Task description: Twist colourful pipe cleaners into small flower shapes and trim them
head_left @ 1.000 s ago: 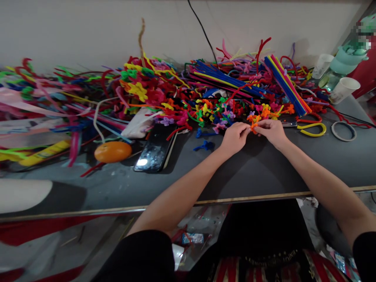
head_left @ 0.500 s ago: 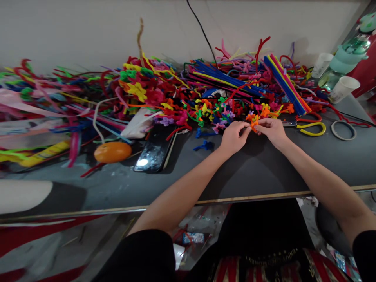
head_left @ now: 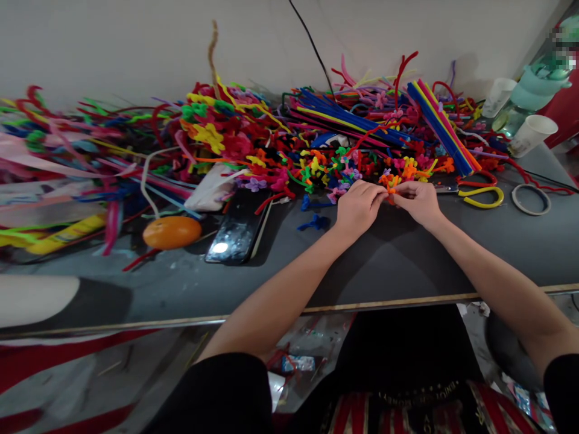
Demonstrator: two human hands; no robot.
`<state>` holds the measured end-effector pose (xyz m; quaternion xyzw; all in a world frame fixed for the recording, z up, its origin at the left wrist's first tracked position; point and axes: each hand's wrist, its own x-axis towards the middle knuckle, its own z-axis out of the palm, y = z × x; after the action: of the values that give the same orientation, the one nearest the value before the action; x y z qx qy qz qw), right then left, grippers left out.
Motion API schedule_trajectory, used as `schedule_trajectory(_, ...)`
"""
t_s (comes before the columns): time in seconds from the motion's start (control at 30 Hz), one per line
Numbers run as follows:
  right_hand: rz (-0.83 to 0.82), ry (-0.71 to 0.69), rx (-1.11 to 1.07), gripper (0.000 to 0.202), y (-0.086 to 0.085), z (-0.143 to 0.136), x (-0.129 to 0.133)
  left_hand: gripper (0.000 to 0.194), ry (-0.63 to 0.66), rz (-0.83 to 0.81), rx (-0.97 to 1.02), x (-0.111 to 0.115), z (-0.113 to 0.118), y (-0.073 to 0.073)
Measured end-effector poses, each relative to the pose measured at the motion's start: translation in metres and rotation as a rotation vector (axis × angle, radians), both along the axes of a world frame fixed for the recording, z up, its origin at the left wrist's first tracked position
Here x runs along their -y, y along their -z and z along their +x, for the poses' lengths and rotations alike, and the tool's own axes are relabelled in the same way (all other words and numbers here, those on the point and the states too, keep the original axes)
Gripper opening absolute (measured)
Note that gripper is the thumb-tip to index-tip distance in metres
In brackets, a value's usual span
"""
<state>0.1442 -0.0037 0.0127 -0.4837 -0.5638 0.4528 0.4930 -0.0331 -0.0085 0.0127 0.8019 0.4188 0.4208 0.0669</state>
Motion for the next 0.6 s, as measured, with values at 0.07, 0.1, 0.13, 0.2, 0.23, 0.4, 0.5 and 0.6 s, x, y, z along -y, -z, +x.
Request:
schedule_trajectory(0.07, 0.003, -0.006, 0.002, 0.031, -0.002, -0.001, 0.001, 0.024, -0.019, 0.010, -0.033, 0.000, 0.000, -0.001)
schedule_trajectory(0.1, -0.001, -0.012, 0.005, 0.032, -0.003, -0.001, 0.001, 0.024, -0.027, 0.009, -0.048, 0.001, 0.001, -0.002)
schedule_trajectory(0.13, -0.008, -0.021, 0.012, 0.032, -0.004, -0.001, 0.001, 0.024, -0.030, -0.001, -0.057, 0.001, 0.001, -0.003)
schedule_trajectory(0.2, -0.025, -0.049, 0.034, 0.033, -0.007, 0.000, 0.000, 0.024, -0.024, -0.053, -0.045, 0.002, 0.001, -0.005)
schedule_trajectory(0.23, -0.034, -0.065, 0.042, 0.033, -0.008, 0.001, 0.000, 0.023, -0.015, -0.098, -0.021, 0.002, 0.001, -0.006)
schedule_trajectory(0.4, -0.109, -0.147, 0.045, 0.035, -0.015, 0.004, 0.001, 0.019, 0.050, -0.468, 0.221, 0.002, 0.001, -0.009)
schedule_trajectory(0.5, -0.155, -0.180, 0.023, 0.037, -0.017, 0.004, 0.001, 0.020, 0.116, -0.747, 0.422, 0.000, 0.003, -0.010)
schedule_trajectory(0.6, -0.169, -0.189, -0.041, 0.039, -0.015, 0.005, -0.001, 0.017, 0.119, -0.876, 0.600, -0.002, 0.005, -0.011)
